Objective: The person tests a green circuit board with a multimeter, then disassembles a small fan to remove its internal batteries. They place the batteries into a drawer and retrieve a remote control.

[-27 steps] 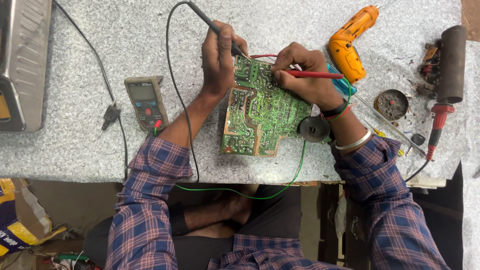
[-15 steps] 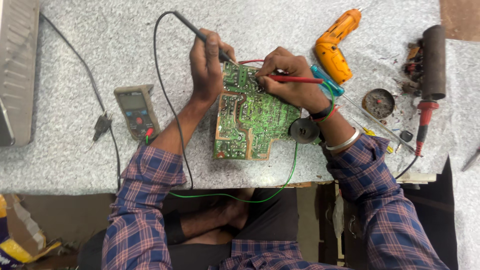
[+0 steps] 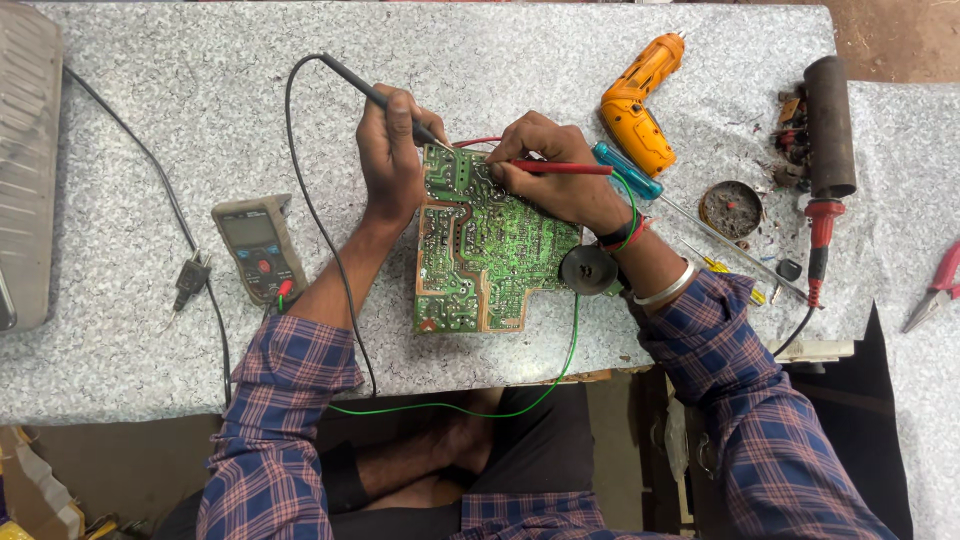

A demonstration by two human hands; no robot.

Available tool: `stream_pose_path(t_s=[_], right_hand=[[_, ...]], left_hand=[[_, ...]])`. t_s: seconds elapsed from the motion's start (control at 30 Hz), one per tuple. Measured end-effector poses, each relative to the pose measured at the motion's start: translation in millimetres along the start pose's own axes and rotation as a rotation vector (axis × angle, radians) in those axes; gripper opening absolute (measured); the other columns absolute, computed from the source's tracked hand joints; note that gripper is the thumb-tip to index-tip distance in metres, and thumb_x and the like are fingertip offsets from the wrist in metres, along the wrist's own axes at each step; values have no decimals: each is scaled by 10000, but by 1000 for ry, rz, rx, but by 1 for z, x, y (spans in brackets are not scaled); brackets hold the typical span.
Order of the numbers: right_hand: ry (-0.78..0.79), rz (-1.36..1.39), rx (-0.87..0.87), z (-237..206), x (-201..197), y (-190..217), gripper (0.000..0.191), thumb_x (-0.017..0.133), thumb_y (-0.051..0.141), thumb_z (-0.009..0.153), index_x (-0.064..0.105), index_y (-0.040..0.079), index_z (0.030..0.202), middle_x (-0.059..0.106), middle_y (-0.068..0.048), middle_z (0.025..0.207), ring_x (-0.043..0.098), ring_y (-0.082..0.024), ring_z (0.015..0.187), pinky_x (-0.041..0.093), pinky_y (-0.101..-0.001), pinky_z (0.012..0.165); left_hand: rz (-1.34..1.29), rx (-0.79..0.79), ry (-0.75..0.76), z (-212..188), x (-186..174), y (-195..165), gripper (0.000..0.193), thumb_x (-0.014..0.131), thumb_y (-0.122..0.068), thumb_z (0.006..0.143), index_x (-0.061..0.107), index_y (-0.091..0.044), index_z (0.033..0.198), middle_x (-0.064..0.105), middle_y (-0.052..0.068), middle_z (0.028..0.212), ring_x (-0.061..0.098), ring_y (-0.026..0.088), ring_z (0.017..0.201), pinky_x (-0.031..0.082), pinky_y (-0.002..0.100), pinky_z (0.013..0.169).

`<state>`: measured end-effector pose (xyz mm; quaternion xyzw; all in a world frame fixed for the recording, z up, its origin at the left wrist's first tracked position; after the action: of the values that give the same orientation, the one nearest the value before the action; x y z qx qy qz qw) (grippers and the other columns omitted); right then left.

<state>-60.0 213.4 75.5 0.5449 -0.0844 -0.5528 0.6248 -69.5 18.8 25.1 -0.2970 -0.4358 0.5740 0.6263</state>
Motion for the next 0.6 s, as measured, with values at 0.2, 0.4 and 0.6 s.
stream_pose_path(t_s=[0.2, 0.4, 0.6], right_hand=[[-27, 146, 143, 4, -4, -4, 147, 749, 167, 969, 714, 51, 1054, 750, -39, 1012, 690, -141, 901, 561, -295, 815], [26, 85, 10, 8, -7, 18, 220, 652, 171, 1044, 727, 52, 1212, 740, -75, 1104, 685, -183, 1056, 545, -329, 952], [62, 116, -105, 8, -4, 30, 170, 659, 190, 1066, 723, 56, 1149, 755, -70, 1144, 634, -223, 1205, 526, -375, 1068]], left_hand=[[8, 4, 1, 4, 2, -2, 334, 414, -367, 1172, 456, -72, 1022, 605, 63, 769, 640, 130, 683, 513, 265, 634], [27, 18, 16, 7, 5, -4, 336, 399, -368, 1171, 464, -71, 1026, 606, 59, 777, 653, 130, 698, 508, 258, 630], [3, 32, 13, 7, 4, -9, 333, 409, -361, 1172, 460, -69, 1022, 580, 58, 782, 652, 132, 697, 516, 260, 628]])
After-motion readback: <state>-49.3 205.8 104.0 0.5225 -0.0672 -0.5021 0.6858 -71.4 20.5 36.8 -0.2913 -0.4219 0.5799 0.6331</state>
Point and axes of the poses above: each hand's wrist, its own z-axis towards the middle knuckle, its own x-axis out of the palm, y = z × x, the point moved 8 cm from there along z, towards the middle knuckle
